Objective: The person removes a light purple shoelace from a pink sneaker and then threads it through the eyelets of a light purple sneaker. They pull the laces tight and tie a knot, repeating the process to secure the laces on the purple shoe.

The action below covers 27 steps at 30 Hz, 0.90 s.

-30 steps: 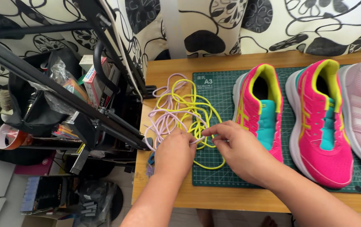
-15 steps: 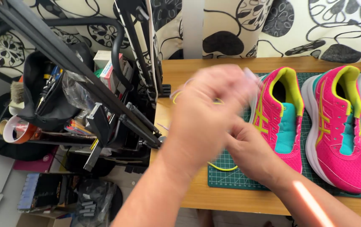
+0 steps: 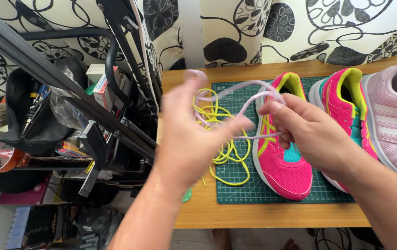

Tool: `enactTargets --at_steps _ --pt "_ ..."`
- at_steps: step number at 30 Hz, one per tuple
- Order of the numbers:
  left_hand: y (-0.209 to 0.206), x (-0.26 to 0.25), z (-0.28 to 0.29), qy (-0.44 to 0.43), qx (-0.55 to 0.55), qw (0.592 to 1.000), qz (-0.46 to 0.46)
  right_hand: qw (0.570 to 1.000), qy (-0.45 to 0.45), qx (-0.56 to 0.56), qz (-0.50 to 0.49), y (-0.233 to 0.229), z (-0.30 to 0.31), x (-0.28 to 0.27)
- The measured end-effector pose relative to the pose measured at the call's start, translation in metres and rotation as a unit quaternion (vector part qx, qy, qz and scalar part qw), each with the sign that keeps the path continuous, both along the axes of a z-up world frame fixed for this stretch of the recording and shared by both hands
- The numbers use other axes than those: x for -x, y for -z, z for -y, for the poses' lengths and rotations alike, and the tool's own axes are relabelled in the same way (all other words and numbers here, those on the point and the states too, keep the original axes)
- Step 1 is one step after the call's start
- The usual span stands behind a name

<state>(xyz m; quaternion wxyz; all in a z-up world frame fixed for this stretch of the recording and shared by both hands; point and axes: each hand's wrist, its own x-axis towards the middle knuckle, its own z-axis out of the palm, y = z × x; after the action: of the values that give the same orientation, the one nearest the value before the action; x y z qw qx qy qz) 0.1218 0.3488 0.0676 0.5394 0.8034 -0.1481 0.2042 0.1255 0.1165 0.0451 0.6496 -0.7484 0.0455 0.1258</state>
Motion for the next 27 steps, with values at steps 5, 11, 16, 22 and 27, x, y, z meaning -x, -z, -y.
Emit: enactTargets --at_steps 5,11,16,22,27 --pt "0.000 0.010 0.047 0.159 -0.037 0.982 -0.095 0.983 -0.031 -0.166 0.074 -0.046 0.006 0.012" --pt "-0.007 0.009 0.093 0.273 0.074 0.917 -0.281 0.929 0.063 -0.255 0.259 -0.061 0.085 0.009" --pt "-0.017 -0.007 0.136 0.332 0.207 0.901 -0.187 0.939 0.167 -0.012 0.301 -0.052 0.152 0.011" --pt "-0.033 -0.018 0.252 0.424 0.318 0.792 -0.304 0.977 0.055 0.093 0.182 -0.050 0.203 0.053" --pt "-0.034 -0.010 0.373 0.420 0.382 0.718 -0.403 0.994 0.024 -0.095 0.057 -0.043 0.277 0.070"
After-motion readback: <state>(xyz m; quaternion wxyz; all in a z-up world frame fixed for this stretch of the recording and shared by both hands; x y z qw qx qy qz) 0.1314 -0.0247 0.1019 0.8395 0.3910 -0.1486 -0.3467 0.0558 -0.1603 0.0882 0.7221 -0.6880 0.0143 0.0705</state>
